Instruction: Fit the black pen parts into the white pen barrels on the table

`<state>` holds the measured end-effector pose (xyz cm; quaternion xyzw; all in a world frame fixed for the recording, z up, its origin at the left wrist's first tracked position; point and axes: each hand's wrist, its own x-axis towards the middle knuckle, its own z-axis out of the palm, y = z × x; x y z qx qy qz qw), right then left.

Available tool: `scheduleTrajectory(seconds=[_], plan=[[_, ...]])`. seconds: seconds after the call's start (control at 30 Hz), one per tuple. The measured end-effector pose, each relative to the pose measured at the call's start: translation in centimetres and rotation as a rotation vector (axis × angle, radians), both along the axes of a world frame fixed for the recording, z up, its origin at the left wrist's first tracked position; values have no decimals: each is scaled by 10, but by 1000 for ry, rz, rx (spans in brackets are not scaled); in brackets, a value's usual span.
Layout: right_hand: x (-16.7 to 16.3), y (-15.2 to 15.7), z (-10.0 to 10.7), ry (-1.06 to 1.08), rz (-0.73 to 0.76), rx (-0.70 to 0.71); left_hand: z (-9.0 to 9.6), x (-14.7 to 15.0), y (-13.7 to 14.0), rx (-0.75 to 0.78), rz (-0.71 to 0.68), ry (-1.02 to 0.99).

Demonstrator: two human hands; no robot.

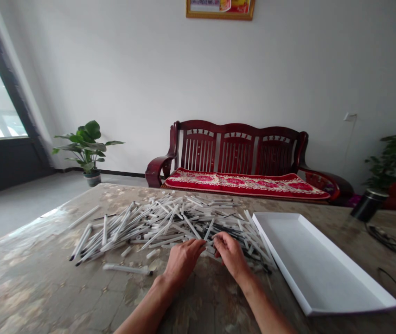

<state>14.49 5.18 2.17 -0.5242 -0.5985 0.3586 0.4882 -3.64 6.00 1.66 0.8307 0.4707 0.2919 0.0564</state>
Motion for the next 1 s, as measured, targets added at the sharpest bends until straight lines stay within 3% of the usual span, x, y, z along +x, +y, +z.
scheduleTrajectory(seconds=[0.1,0.2,0.33,0.53,0.73,0.87,1.0], plan=[[1,1,-1,-90,-52,41,0,0,0,-9,-20,-4],[2,2,0,-46,-7,79,0,0,1,-24,-19,8],[2,3,1,36,28,69,-1,-1,2,-25,5,8],[2,1,2,-65,-39,48,-2,1,1,-28,-13,26],[2,4,-3,114,24,12,-2,2,1,-77,29,0],[4,6,-7,20,15,-38,-2,2,1,-104,-1,0],[5,5,0,20,28,9,4,2,1,-213,-23,-62]])
